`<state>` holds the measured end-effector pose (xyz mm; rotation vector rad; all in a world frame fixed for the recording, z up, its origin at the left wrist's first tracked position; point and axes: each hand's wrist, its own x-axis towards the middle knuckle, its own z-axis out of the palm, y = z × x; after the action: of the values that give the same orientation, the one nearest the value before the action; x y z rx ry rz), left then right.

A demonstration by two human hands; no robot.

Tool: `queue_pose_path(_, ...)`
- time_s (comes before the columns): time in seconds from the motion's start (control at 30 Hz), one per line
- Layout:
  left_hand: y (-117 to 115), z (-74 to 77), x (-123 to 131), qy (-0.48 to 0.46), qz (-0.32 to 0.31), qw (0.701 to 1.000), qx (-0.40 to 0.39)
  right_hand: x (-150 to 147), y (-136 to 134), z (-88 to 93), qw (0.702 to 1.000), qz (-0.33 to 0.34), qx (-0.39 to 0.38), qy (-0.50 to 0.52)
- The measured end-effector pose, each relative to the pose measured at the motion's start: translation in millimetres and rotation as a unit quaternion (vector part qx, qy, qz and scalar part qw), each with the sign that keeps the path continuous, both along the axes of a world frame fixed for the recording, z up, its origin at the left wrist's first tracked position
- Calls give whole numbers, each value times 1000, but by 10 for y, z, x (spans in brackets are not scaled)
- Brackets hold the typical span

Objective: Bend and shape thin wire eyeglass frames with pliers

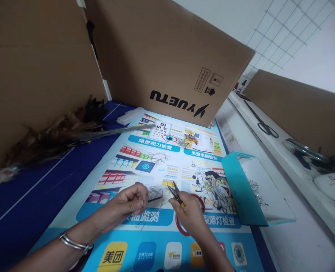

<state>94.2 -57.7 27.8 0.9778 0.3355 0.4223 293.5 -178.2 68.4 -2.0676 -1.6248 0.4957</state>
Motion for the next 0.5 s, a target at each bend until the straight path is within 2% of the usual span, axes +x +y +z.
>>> queue_pose_path(0.17, -15, 31, 19, -15, 31, 999, -28, -24, -6, 10, 1000, 6, 0, 21)
queue_pose_path(0.5, -128, -30, 59, 32, 57, 998, 16, -124, 9, -172, 996, 8, 15, 83)
